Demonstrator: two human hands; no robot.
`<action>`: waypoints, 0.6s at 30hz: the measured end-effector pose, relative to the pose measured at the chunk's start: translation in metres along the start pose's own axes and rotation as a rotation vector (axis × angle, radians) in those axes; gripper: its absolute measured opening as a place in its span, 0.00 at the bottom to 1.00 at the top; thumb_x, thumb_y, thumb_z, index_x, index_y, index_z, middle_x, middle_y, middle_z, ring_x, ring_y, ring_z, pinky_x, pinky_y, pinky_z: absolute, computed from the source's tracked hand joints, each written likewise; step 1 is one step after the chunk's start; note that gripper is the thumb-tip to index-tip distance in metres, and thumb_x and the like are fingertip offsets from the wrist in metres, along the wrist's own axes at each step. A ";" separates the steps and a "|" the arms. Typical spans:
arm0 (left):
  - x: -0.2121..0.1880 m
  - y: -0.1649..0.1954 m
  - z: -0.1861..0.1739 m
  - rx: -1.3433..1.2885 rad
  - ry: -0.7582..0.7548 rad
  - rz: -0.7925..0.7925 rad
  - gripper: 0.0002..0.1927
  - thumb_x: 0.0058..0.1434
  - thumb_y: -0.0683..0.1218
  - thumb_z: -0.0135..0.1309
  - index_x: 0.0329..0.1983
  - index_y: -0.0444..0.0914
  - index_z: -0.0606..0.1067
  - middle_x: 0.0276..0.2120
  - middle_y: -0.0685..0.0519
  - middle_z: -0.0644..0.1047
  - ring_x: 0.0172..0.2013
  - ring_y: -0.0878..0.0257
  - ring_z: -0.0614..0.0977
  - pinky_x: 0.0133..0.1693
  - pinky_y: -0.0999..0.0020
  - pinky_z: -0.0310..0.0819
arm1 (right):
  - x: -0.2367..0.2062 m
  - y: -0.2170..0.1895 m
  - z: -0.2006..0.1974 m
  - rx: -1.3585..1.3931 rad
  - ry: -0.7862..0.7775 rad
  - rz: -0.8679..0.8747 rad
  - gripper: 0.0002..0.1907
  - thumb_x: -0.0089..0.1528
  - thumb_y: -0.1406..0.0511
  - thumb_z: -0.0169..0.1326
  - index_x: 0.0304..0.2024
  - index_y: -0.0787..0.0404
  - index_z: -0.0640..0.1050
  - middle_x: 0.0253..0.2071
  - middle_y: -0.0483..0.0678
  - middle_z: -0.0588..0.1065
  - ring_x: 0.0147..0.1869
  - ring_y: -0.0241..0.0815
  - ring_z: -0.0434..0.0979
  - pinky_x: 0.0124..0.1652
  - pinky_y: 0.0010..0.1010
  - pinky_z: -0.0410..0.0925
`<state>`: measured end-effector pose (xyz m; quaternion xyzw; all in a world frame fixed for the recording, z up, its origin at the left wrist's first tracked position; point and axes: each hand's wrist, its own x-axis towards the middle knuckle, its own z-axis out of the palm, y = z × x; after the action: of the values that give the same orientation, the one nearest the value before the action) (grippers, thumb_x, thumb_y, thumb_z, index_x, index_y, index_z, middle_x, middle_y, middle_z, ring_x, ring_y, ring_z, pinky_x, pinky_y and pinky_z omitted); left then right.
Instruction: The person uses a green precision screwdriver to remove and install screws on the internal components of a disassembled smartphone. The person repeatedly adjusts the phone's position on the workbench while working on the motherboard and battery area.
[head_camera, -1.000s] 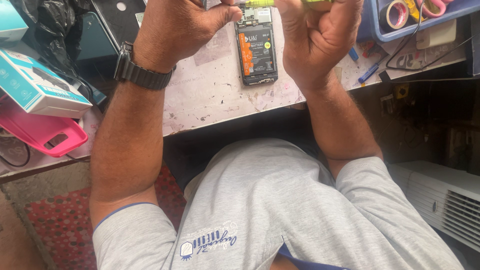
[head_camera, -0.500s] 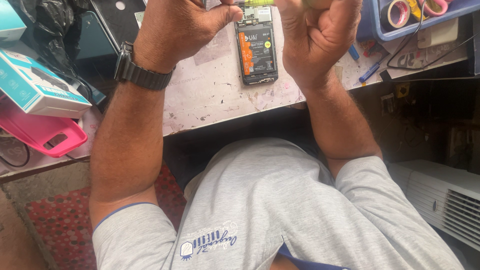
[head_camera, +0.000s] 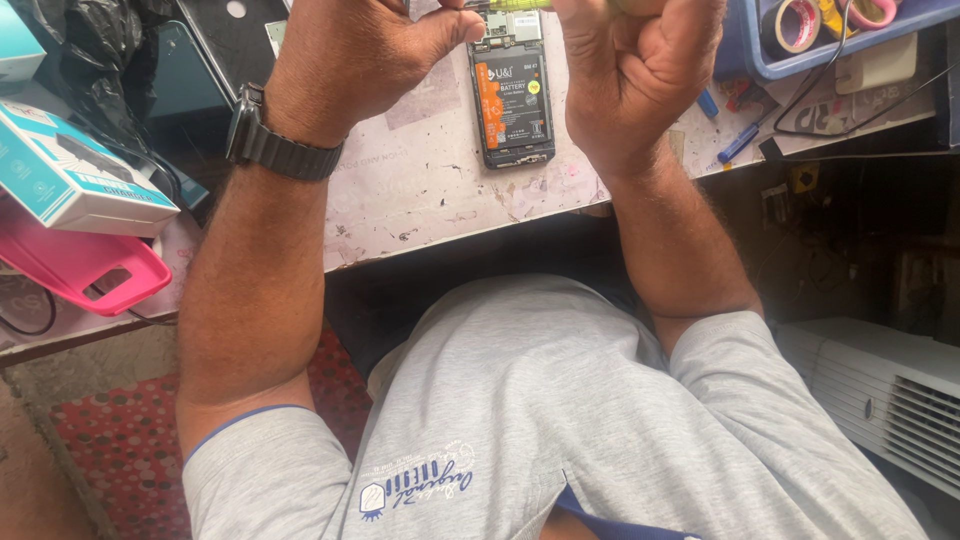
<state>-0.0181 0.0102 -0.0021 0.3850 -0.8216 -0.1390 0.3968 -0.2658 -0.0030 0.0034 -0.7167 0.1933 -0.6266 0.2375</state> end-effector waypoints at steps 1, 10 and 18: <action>0.000 0.000 0.000 -0.003 0.001 0.000 0.07 0.73 0.45 0.66 0.42 0.38 0.81 0.33 0.54 0.82 0.27 0.66 0.80 0.28 0.73 0.73 | 0.000 0.000 0.000 0.003 0.003 -0.001 0.17 0.74 0.73 0.56 0.60 0.63 0.65 0.34 0.47 0.75 0.31 0.31 0.75 0.31 0.22 0.69; -0.001 -0.001 0.001 0.022 -0.006 0.006 0.07 0.73 0.45 0.66 0.42 0.38 0.81 0.33 0.54 0.82 0.28 0.66 0.81 0.28 0.74 0.73 | -0.002 0.001 0.000 -0.014 0.011 -0.002 0.17 0.74 0.73 0.56 0.61 0.63 0.65 0.35 0.48 0.75 0.32 0.33 0.76 0.32 0.23 0.69; -0.001 -0.001 0.001 0.010 -0.013 -0.001 0.06 0.73 0.45 0.66 0.43 0.38 0.81 0.34 0.54 0.83 0.28 0.66 0.81 0.28 0.74 0.74 | -0.001 0.003 -0.001 -0.017 0.008 -0.015 0.15 0.73 0.73 0.56 0.57 0.63 0.66 0.32 0.46 0.73 0.30 0.30 0.74 0.30 0.21 0.68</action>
<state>-0.0177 0.0107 -0.0039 0.3865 -0.8247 -0.1374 0.3895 -0.2666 -0.0045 0.0008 -0.7175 0.1942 -0.6296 0.2261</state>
